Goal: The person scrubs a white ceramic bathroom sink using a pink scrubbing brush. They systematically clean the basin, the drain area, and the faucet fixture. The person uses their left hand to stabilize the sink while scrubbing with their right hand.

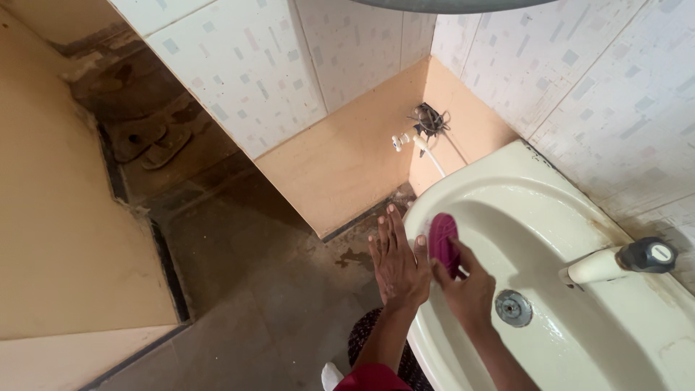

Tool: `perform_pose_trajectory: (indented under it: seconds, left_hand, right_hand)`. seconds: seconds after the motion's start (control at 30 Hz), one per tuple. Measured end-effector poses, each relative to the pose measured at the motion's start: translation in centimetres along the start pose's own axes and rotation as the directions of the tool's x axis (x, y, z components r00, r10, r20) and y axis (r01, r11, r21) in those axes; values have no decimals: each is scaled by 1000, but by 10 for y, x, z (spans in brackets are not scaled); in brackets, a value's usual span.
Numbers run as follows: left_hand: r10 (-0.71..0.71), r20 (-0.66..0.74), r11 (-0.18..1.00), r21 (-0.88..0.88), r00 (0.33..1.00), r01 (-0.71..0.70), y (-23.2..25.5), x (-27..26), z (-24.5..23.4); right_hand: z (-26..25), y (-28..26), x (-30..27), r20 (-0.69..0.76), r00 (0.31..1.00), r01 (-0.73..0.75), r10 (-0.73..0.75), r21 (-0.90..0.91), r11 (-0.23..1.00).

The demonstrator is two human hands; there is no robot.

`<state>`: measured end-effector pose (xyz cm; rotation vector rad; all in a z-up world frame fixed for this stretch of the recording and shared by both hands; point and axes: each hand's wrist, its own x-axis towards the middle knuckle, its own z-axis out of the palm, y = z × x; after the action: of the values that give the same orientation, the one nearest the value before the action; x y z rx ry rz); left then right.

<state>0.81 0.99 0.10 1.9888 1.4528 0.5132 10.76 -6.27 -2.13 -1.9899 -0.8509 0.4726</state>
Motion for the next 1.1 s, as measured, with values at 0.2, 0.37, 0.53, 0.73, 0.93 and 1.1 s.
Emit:
perform_pose_trajectory:
  seconds: [0.2,0.37,0.53,0.73,0.93,1.1]
  left_hand:
    - [4,-9,1000,-21,1000,-4,1,-2,-1]
    - [59,-21,996,-68,998,-60,2,1,-4]
    - [121,-104,983,-123,987,-134,3,-4,-6]
    - [111,-136,983,-134,985,-129,2,-5,-5]
    - [181,-206,974,-101,962,-205,0,-10,-1]
    - [194,-235,964,-136,952,-230,2,-12,-8]
  right_hand:
    - [-1,-11,26,-41,990,140,-137,78,987]
    - [-7,-1,2,157,986,88,-58,-191,978]
    - [-3,19,43,97,966,245,-238,-69,967]
    - [-1,27,17,125,925,370,-359,-83,925]
    - [-19,30,59,192,939,317,-287,-149,937]
    - [-14,19,24,272,889,402,-369,-77,912]
